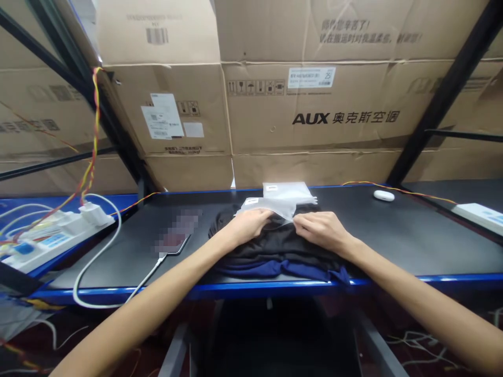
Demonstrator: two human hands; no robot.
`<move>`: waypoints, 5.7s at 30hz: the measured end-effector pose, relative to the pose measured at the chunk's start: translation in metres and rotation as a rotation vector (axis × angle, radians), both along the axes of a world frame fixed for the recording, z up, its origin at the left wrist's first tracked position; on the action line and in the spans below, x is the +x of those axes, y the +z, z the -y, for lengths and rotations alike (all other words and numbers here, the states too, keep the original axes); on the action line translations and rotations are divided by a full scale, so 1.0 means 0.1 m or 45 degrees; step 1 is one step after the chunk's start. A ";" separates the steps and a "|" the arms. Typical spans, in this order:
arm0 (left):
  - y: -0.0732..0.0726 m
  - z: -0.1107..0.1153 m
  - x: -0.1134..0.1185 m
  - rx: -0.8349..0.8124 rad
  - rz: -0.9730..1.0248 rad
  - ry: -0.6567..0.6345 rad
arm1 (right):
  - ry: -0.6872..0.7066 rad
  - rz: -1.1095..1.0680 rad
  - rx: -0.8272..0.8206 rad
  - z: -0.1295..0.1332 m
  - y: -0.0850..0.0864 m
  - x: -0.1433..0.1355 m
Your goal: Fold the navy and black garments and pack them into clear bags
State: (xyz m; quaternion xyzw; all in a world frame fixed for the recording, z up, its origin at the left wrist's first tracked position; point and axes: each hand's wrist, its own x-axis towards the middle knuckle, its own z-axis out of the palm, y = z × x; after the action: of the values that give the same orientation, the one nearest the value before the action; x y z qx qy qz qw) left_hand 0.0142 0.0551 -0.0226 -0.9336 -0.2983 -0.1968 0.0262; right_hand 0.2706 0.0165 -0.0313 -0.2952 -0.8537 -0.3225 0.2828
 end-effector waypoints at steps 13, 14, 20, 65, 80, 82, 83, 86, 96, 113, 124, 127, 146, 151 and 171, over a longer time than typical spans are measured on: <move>0.13 0.35 -0.45 -0.400 0.311 -0.325 | -0.129 0.015 -0.180 0.01 0.00 0.03; 0.14 0.37 -0.46 -0.394 0.275 -0.346 | -0.127 0.008 -0.173 0.01 0.00 0.02; 0.13 0.44 -0.45 -0.325 0.057 -0.382 | -0.102 0.068 -0.149 0.02 0.03 -0.07; 0.40 0.42 0.30 0.191 -0.288 0.378 | -0.043 -0.151 -0.859 -0.14 0.05 0.40; 0.57 0.22 -0.05 -0.219 -0.277 -0.236 | -0.110 -0.123 -1.028 -0.08 0.02 0.47; 0.53 0.15 -0.06 -0.204 -0.308 -0.265 | -0.102 -0.139 -1.054 -0.05 0.00 0.51; 0.51 0.11 -0.05 -0.202 -0.324 -0.262 | -0.090 -0.153 -1.069 -0.03 -0.01 0.54; 0.41 0.04 -0.03 -0.204 -0.310 -0.223 | -0.055 -0.200 -1.117 0.02 -0.06 0.59; 0.47 0.16 0.23 -0.044 -0.135 -0.051 | -0.023 -0.270 -1.153 0.07 -0.03 0.56; 0.21 0.50 0.87 -0.147 -0.137 0.116 | -0.165 -0.534 -0.987 0.11 0.01 0.56; 0.20 0.51 0.83 -0.075 0.211 0.256 | -0.123 -0.428 -0.964 0.07 -0.08 0.55; 0.25 0.49 0.73 -0.085 0.386 0.237 | -0.124 -0.394 -0.917 0.07 -0.09 0.55; 0.12 0.54 -0.05 0.006 0.066 0.562 | -0.068 -0.338 -0.899 0.03 -0.13 0.62; 0.28 0.66 0.06 0.081 0.252 0.305 | -0.067 -0.343 -0.911 0.03 -0.13 0.62; 0.52 0.35 -0.50 0.050 0.311 0.725 | -0.046 -0.382 -0.961 0.02 -0.14 0.65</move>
State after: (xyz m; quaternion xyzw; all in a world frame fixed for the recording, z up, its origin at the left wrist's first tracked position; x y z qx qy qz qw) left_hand -0.0353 0.0202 0.0294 -0.7811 -0.5450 -0.2982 0.0622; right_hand 0.3353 0.0149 -0.0449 -0.4369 -0.8561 0.0551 0.2703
